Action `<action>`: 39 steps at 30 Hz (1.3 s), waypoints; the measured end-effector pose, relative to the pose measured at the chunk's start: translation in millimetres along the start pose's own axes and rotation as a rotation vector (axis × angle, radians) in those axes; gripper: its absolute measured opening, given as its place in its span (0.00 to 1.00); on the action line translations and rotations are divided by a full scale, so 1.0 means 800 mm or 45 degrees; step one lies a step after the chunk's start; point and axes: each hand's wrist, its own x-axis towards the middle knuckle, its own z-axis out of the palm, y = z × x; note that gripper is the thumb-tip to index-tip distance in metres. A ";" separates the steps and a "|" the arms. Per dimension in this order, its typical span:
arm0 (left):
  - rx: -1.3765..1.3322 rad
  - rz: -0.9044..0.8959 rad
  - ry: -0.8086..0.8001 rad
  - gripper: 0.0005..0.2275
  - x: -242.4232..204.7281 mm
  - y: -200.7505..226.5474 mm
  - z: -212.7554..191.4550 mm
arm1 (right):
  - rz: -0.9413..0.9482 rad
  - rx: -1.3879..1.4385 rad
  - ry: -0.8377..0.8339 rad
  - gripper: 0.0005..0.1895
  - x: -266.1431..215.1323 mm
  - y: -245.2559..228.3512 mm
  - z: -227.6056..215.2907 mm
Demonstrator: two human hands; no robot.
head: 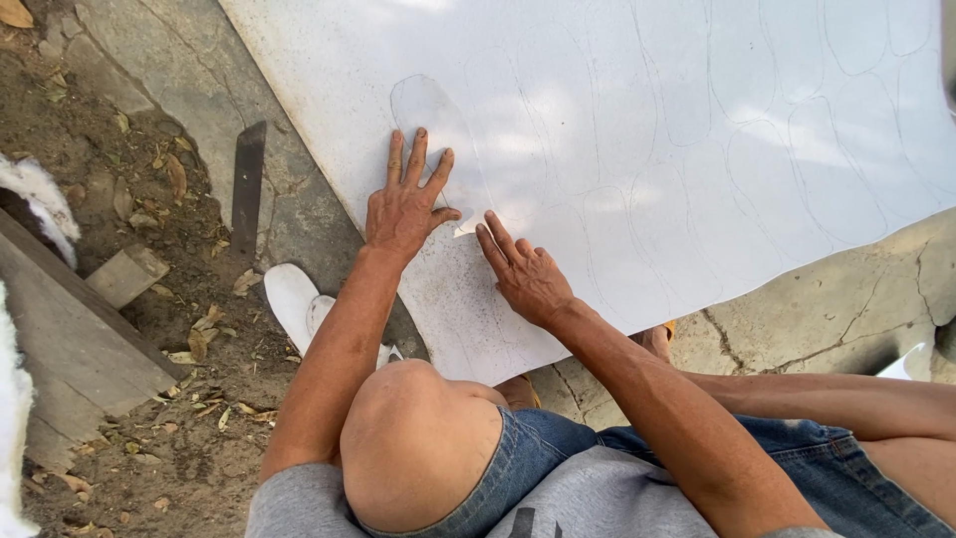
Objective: Tracing the outline of a shoe insole template onto a white foam or rubber sheet using a pen.
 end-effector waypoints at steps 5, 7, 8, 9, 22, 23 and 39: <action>0.000 0.008 0.028 0.39 -0.001 -0.001 0.004 | 0.022 -0.004 -0.147 0.54 0.012 -0.003 -0.015; 0.003 0.013 0.032 0.39 0.000 -0.001 0.007 | 0.036 0.003 -0.173 0.54 0.013 -0.004 -0.017; 0.005 0.015 0.040 0.39 0.000 -0.002 0.007 | 0.042 0.018 -0.189 0.53 0.013 -0.004 -0.019; 0.007 0.017 0.048 0.39 0.000 -0.002 0.007 | 0.049 0.034 -0.204 0.53 0.013 -0.005 -0.022; 0.019 0.002 0.022 0.39 0.001 0.001 -0.001 | 0.080 0.045 -0.274 0.53 0.013 -0.009 -0.026; 0.019 0.004 0.020 0.39 0.001 0.001 -0.001 | 0.087 0.044 -0.281 0.53 0.013 -0.010 -0.026; 0.010 -0.008 -0.008 0.39 0.003 0.001 0.004 | 0.068 -0.074 -0.231 0.48 0.009 -0.009 0.016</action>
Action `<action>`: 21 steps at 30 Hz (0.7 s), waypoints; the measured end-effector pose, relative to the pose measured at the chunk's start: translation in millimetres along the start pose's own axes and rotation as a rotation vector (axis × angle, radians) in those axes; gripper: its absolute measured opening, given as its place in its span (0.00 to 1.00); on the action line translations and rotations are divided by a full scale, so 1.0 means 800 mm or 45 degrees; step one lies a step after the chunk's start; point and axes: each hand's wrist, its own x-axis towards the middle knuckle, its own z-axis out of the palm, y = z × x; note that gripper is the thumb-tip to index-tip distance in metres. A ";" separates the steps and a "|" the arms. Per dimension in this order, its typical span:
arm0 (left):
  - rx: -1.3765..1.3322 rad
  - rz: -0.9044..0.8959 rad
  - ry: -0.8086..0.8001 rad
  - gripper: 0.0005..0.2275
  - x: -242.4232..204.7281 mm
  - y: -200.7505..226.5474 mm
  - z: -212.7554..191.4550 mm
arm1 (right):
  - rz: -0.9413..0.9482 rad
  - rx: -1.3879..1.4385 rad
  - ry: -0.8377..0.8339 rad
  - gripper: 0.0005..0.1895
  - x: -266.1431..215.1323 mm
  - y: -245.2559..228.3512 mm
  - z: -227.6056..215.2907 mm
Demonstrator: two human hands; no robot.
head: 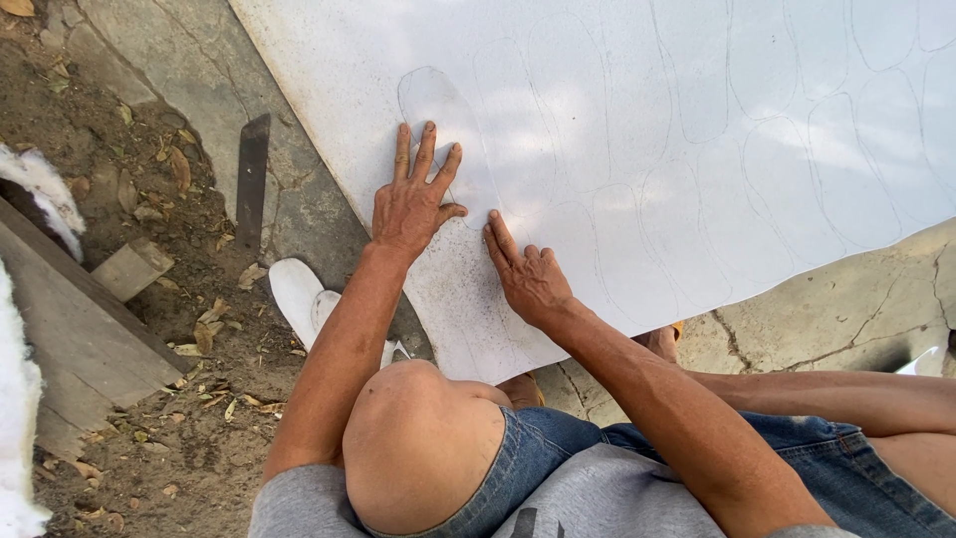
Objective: Tracing the outline of a shoe insole template onto a white foam or rubber sheet using a pen.
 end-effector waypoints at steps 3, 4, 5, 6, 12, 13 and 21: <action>-0.003 -0.003 -0.001 0.39 0.000 0.000 -0.001 | 0.007 -0.002 0.030 0.46 -0.003 -0.002 -0.002; -0.003 0.000 -0.004 0.39 0.000 0.000 0.001 | 0.010 0.001 0.029 0.46 -0.004 -0.001 -0.002; 0.007 0.001 0.005 0.39 0.000 0.000 0.003 | 0.006 0.014 0.043 0.46 -0.005 -0.001 -0.003; 0.018 0.002 0.014 0.39 0.000 0.000 0.005 | 0.002 0.028 0.057 0.45 -0.005 0.000 -0.004; 0.010 0.007 0.037 0.39 0.000 -0.002 0.011 | -0.042 0.049 0.221 0.34 -0.026 0.013 0.037; 0.010 0.005 0.033 0.39 0.000 -0.002 0.011 | -0.044 0.051 0.218 0.34 -0.029 0.014 0.040; 0.030 0.006 0.028 0.40 -0.001 -0.001 0.009 | -0.050 0.045 0.351 0.32 -0.026 0.016 0.054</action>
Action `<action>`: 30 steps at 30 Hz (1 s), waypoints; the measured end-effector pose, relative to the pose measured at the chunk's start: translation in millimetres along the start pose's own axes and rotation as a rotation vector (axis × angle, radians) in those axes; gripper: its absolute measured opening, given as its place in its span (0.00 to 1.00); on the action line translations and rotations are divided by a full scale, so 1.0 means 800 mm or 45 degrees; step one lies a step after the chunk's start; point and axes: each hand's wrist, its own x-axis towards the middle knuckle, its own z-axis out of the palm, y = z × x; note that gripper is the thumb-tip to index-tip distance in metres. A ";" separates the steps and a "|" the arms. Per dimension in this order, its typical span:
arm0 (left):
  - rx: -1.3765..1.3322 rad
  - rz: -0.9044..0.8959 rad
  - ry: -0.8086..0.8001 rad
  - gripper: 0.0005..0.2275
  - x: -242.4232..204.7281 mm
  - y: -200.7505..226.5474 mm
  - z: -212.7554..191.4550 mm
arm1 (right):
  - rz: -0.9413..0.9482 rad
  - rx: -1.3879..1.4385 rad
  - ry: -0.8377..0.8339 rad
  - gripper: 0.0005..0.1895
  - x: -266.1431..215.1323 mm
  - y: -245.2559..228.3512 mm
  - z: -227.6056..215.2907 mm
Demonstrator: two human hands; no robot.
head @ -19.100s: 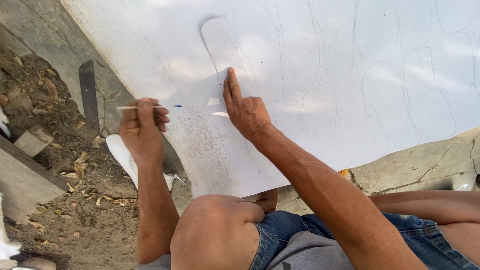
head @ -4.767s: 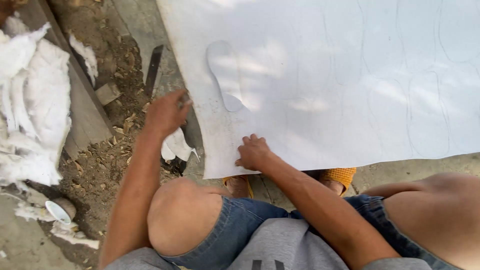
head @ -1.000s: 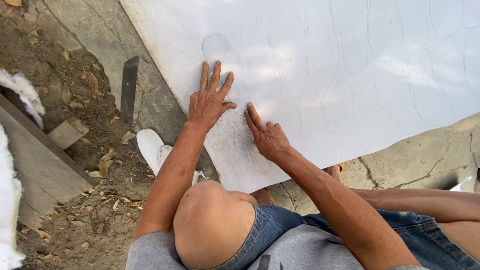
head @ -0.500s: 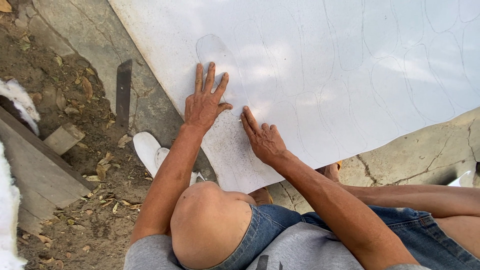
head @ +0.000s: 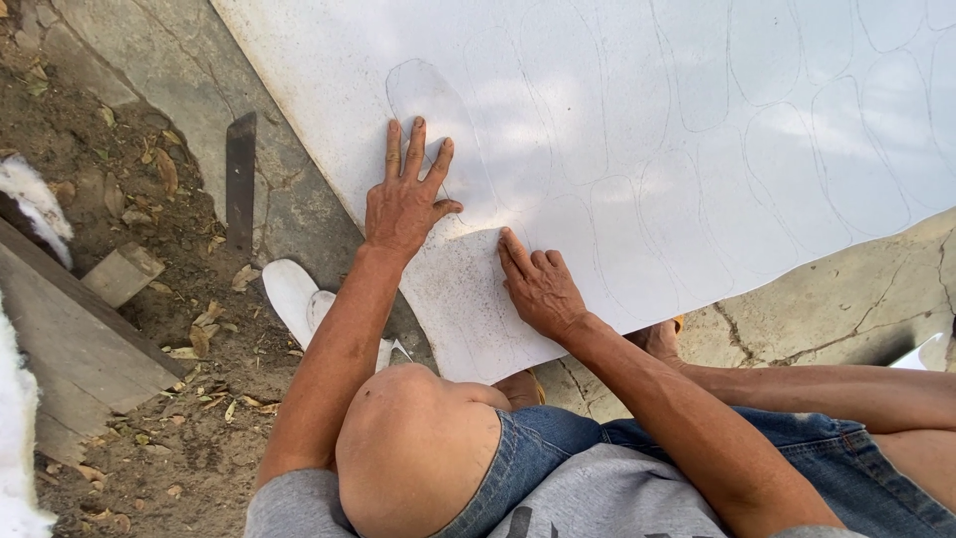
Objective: Tracing the outline of a shoe insole template onto a white foam or rubber sheet using a pen.
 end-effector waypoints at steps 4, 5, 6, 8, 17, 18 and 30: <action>-0.001 0.002 0.002 0.40 0.000 0.000 -0.001 | 0.017 0.012 -0.120 0.42 0.016 -0.002 -0.040; -0.001 0.003 -0.002 0.40 0.000 0.000 -0.003 | 0.016 0.037 -0.170 0.45 0.020 -0.001 -0.043; -0.002 0.005 -0.006 0.39 0.001 0.000 -0.005 | 0.016 0.061 -0.219 0.48 0.025 0.000 -0.046; -0.002 0.006 -0.004 0.39 -0.001 0.001 -0.003 | 0.033 0.065 -0.226 0.48 0.027 -0.005 -0.046; -0.033 -0.010 -0.013 0.38 -0.003 0.001 -0.001 | 0.057 0.047 -0.241 0.48 0.031 -0.013 -0.044; -0.037 -0.015 -0.017 0.38 -0.003 0.002 -0.001 | 0.058 0.049 -0.233 0.48 0.032 -0.013 -0.043; -0.009 -0.012 0.001 0.38 -0.003 0.003 0.001 | 0.053 0.007 -0.348 0.49 0.047 -0.017 -0.062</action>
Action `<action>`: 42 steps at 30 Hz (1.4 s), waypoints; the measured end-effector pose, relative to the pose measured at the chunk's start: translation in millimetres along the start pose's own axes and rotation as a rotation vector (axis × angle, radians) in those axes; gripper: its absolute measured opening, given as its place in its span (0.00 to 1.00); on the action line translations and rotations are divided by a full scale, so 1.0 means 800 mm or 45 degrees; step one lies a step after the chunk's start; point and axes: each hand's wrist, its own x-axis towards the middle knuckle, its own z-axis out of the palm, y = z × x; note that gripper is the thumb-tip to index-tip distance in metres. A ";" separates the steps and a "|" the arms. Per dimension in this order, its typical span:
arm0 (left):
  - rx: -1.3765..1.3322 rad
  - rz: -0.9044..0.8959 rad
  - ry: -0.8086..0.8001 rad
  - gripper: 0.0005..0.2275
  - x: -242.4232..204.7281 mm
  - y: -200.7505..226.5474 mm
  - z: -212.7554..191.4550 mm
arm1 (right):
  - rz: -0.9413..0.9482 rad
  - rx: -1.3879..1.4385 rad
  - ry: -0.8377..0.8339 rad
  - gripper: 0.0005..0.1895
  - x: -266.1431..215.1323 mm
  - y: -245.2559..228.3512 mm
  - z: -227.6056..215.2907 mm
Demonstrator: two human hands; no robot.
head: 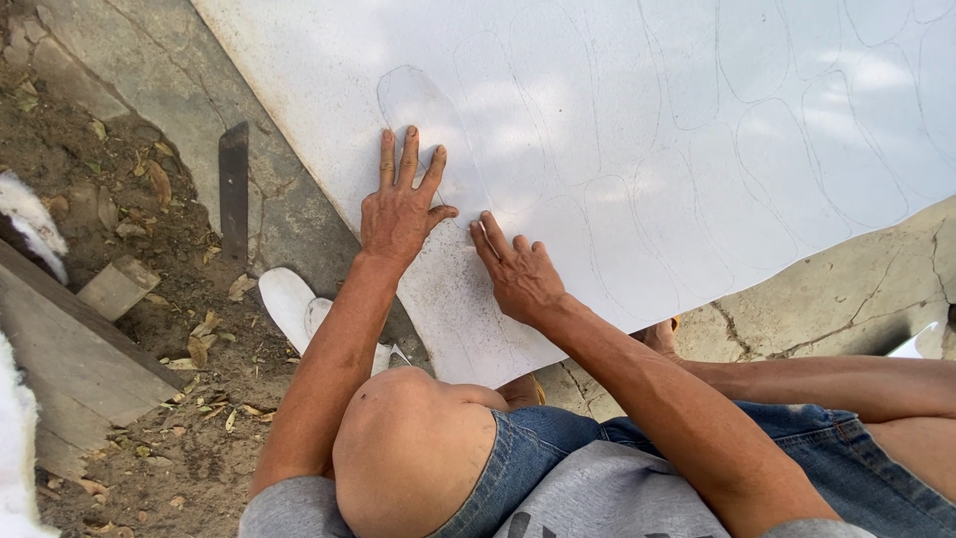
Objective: Tracing the outline of a shoe insole template onto a white foam or rubber sheet using a pen.
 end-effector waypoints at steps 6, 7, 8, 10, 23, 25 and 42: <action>0.009 0.020 0.018 0.37 0.002 0.002 -0.008 | 0.059 -0.049 -0.112 0.47 0.017 -0.033 -0.012; 0.010 0.021 0.018 0.37 0.004 0.002 -0.014 | 0.060 -0.048 -0.111 0.47 0.019 -0.037 -0.005; -0.009 0.023 -0.009 0.37 0.004 0.003 -0.020 | 0.099 -0.065 -0.067 0.47 0.019 -0.041 0.001; -0.027 0.031 -0.035 0.37 0.006 0.005 -0.031 | 0.144 -0.079 -0.020 0.48 0.022 -0.048 0.011; -0.908 -0.103 0.311 0.20 0.027 0.056 -0.055 | 0.234 -0.128 0.049 0.44 0.039 -0.067 0.043; -1.097 -0.100 0.206 0.21 0.024 0.061 -0.047 | 0.240 -0.136 0.051 0.44 0.042 -0.069 0.045; -0.809 0.191 -0.087 0.12 0.017 0.065 -0.021 | 0.158 -0.122 0.140 0.26 0.037 -0.065 0.043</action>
